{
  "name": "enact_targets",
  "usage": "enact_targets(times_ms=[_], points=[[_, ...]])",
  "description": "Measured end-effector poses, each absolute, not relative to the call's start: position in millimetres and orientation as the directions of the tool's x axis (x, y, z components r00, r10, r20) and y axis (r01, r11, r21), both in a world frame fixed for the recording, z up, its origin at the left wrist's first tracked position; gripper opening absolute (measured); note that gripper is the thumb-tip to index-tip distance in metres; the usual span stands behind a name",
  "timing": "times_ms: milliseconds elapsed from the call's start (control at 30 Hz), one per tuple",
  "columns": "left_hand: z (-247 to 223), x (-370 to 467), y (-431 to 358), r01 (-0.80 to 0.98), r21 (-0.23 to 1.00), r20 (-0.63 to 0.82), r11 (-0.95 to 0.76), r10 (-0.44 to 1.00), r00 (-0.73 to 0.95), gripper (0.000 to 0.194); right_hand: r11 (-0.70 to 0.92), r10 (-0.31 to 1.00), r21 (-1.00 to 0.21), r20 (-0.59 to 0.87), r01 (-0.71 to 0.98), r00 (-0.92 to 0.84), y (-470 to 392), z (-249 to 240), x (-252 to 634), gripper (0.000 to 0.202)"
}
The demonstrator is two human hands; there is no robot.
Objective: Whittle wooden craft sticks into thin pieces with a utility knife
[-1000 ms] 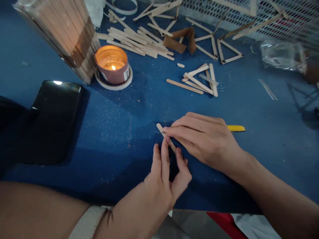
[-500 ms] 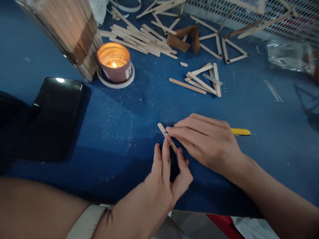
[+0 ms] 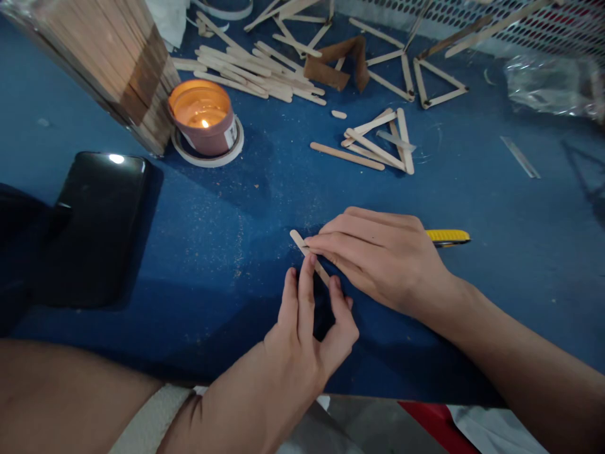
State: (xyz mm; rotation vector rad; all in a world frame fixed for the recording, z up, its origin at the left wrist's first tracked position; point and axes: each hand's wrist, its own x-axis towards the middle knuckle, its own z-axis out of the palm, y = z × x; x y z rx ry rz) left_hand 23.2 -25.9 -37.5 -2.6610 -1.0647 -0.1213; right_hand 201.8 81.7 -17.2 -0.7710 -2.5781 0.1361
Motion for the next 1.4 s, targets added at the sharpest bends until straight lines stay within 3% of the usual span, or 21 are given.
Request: enact_targets(times_ms=[200, 567, 1233, 1400], points=[[-33, 19, -26, 0.645, -0.26, 0.137, -0.719, 0.634, 0.761, 0.052, 0.836, 0.545, -0.15, 0.34, 0.528, -0.767, 81, -13, 195, 0.023], [-36, 22, -27, 0.678, -0.235, 0.196, -0.696, 0.649, 0.735, 0.047, 0.824, 0.566, -0.181, 0.32, 0.537, -0.76, 77, -7, 202, 0.014], [-34, 20, -27, 0.649, -0.268, 0.15, -0.712, 0.634, 0.759, 0.051, 0.817, 0.576, -0.188, 0.278, 0.545, -0.769, 77, -8, 203, 0.017], [-35, 20, -27, 0.651, -0.268, 0.172, -0.711, 0.629, 0.758, 0.05, 0.822, 0.569, -0.193, 0.329, 0.536, -0.754, 78, -14, 197, 0.017]])
